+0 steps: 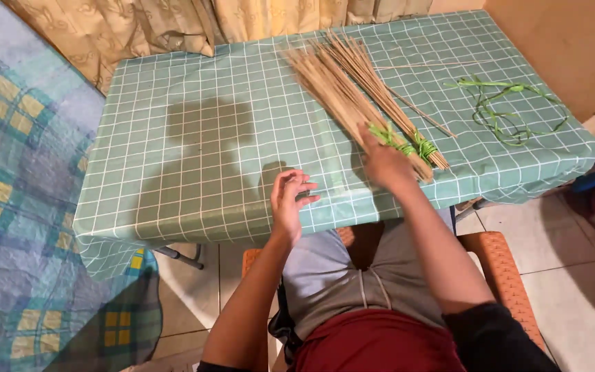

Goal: Gathering bamboo sticks into bundles and securing them by tying green plastic strips around them.

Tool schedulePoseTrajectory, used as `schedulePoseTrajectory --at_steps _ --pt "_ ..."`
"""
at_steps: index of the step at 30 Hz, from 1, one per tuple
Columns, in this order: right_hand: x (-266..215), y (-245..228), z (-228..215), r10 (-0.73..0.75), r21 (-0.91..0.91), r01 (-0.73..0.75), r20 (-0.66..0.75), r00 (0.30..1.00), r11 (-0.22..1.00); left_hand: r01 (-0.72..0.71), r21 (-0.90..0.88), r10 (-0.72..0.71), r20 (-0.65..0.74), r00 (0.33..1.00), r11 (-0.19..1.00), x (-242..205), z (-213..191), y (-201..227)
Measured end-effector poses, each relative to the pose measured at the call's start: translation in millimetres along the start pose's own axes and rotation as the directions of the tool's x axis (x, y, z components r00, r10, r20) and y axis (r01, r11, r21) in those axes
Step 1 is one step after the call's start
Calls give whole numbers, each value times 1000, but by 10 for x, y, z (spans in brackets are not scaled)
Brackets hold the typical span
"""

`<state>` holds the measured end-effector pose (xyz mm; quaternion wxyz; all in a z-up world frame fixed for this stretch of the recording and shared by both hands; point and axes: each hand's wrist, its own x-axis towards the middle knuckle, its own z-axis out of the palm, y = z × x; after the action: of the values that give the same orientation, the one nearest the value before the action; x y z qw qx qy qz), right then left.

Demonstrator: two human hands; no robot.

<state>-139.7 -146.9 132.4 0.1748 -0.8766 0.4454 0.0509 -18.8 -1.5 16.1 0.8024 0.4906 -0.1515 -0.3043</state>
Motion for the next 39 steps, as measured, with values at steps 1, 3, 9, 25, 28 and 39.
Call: schedulePoseTrajectory --at_steps 1,3,9,25,28,39 --pt "77 55 31 2 1 -2 0 1000 1000 1 0 -2 2 1000 1000 -12 10 26" --pt "230 174 90 37 1 -37 -71 997 999 -3 15 3 -3 1000 1000 -39 36 70" --pt "-35 -6 27 15 38 -13 -52 999 999 -6 28 6 -3 1000 1000 -43 64 62" --pt "362 -20 514 -20 -280 -21 -143 989 960 -35 57 34 8 999 998 -43 50 38" --pt "195 67 338 -56 -258 6 -188 981 966 -39 63 38 16 999 997 -42 49 25" --pt "389 1533 722 173 51 -186 -662 729 981 -83 83 83 13 997 993 44 -24 -213"
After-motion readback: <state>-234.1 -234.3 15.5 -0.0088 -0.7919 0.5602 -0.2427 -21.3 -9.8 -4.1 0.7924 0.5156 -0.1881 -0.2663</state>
